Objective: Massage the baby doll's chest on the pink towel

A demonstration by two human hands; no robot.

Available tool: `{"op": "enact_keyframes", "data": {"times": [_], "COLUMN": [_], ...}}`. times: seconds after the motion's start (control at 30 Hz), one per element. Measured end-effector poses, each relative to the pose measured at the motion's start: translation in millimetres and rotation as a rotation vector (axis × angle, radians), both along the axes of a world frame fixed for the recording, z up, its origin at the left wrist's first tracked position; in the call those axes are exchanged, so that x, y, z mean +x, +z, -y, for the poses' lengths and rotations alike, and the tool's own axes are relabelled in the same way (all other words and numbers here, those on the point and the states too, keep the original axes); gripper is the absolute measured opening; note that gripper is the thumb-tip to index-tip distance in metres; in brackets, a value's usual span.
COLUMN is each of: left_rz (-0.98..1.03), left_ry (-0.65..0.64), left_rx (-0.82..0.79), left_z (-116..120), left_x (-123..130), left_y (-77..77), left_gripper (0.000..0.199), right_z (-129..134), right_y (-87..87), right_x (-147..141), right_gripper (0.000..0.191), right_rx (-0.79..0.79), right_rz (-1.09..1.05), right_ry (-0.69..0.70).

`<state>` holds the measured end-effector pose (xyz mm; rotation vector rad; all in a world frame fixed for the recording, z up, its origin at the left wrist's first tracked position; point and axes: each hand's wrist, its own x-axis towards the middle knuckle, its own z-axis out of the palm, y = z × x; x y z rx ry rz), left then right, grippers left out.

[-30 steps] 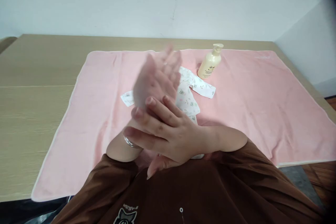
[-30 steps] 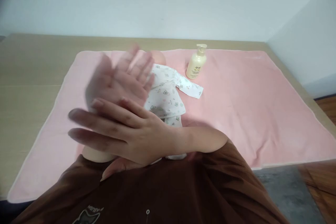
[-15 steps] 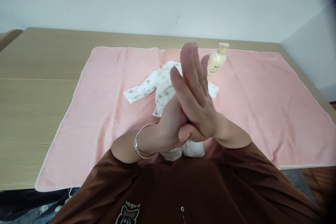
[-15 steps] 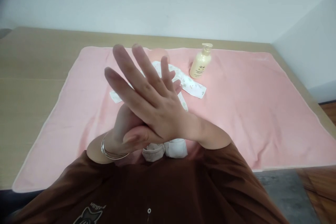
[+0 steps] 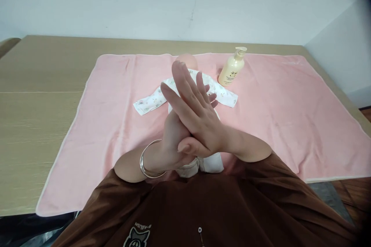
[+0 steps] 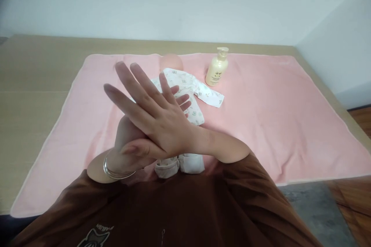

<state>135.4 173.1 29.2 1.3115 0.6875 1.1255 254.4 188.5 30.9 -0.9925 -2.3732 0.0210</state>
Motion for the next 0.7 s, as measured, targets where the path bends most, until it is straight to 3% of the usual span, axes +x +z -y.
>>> {"op": "enact_keyframes", "data": {"times": [0.13, 0.27, 0.37, 0.47, 0.57, 0.63, 0.7], "left_rz": [0.098, 0.276, 0.301, 0.289, 0.282, 0.266, 0.194], "left_ry": [0.132, 0.211, 0.297, 0.408, 0.488, 0.484, 0.499], "left_rx": [0.097, -0.022, 0.064, 0.258, 0.445, 0.429, 0.293], "left_z": [-6.4, -15.8, -25.2, -39.5, -62.8, -83.3, -105.5], "left_x": [3.4, 0.3, -3.1, -3.3, -4.3, -6.9, -9.7], "left_y": [4.8, 10.8, 16.8, 16.2, 7.5, -1.9, -14.1], "left_gripper": [0.040, 0.052, 0.053, 0.044, 0.040, 0.038, 0.036], "right_z": [-6.6, -4.9, 3.6, 10.2, 7.8, 1.5, -8.9], "right_y": [-9.7, -23.1, -27.2, -24.2, -14.8, -6.1, 1.0], "right_x": [-1.8, -9.6, -15.4, -12.1, 2.7, 15.8, 28.3], "right_gripper": [0.101, 0.107, 0.107, 0.093, 0.069, 0.054, 0.044], "right_rx": [-0.002, -0.006, -0.082, -0.199, -0.220, -0.219, -0.195], "right_rz": [-0.014, -0.125, -0.146, -0.152, -0.346, -0.469, -0.532], "right_ry": [-0.008, 0.103, 0.138, 0.137, 0.303, 0.353, 0.302]}}
